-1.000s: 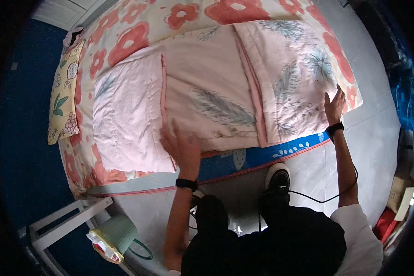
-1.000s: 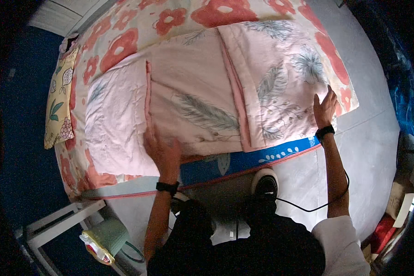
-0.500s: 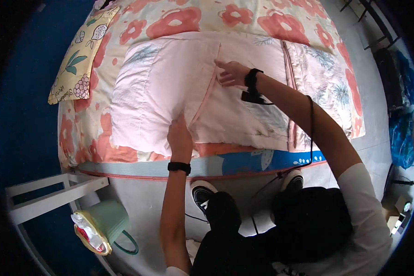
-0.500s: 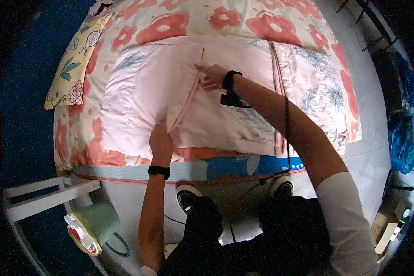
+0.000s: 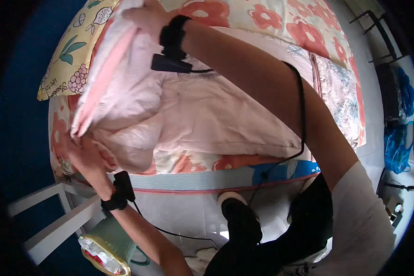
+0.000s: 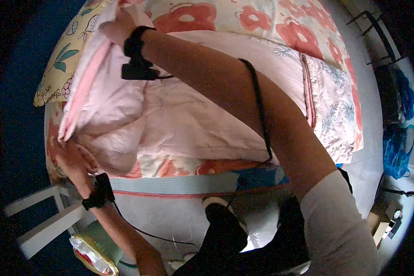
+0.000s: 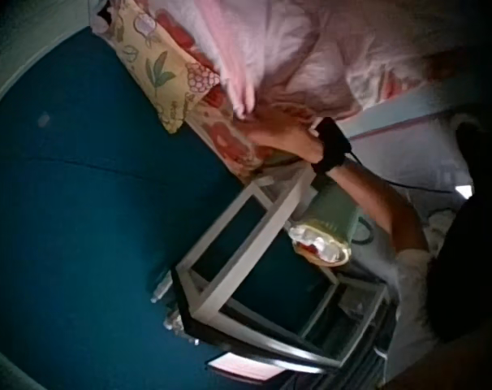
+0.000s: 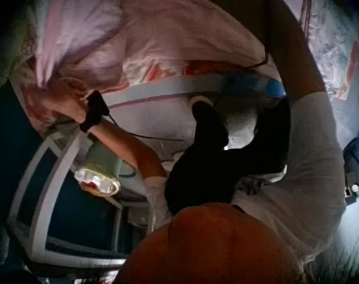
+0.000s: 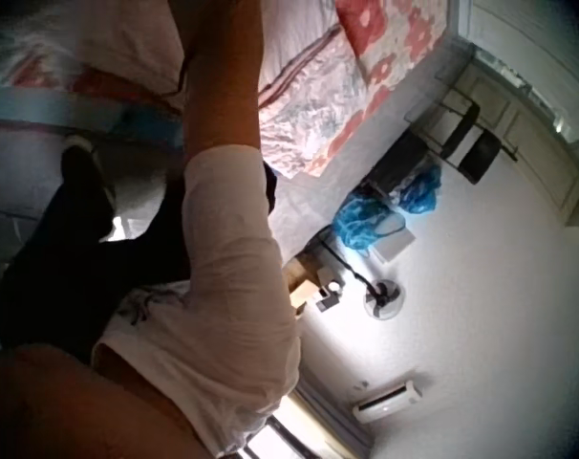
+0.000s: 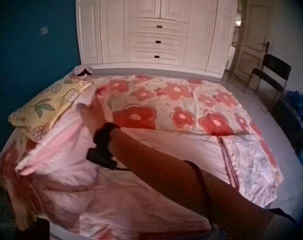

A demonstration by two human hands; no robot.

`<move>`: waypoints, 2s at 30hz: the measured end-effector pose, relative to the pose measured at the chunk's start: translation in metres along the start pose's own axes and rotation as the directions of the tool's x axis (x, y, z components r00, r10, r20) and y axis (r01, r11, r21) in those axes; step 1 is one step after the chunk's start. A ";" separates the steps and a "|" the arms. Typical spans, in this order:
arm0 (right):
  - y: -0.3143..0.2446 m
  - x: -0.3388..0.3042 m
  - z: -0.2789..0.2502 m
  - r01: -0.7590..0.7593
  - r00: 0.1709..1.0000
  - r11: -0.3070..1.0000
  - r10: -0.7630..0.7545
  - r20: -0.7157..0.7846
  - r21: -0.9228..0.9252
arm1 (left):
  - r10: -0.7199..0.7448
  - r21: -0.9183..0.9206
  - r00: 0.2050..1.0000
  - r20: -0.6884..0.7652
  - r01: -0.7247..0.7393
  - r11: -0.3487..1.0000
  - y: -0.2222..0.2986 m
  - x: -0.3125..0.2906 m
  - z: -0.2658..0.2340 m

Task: Folding a pink floral duvet on a bed.

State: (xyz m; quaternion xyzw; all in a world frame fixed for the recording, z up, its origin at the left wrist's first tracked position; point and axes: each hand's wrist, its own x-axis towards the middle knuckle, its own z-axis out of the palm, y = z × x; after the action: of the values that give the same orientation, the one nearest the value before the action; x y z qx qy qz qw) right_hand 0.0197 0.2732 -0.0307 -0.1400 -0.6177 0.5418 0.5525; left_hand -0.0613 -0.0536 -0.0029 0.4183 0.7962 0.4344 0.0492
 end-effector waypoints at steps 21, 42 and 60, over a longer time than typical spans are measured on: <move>-0.089 -0.216 -0.311 -0.178 0.842 0.310 0.538 0.018 -0.934 | -0.238 0.245 0.916 -0.322 0.323 0.914 -0.343 0.109 -0.045; -0.320 -0.667 -0.867 -0.709 -0.242 0.558 0.382 -0.892 0.431 | 0.504 0.305 0.561 0.657 -0.809 0.503 -0.001 -0.157 0.191; -0.447 -0.586 -0.966 -0.627 -0.026 0.779 0.023 -0.999 0.034 | 0.400 0.292 0.556 0.729 -0.781 0.553 0.061 -0.208 0.154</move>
State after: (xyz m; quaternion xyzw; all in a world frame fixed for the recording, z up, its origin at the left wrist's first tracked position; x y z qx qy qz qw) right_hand 1.2214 0.1509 -0.1643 -0.7327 -0.1237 0.2609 0.6162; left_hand 0.1789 -0.0848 -0.1126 0.7786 0.6275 0.0012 0.0004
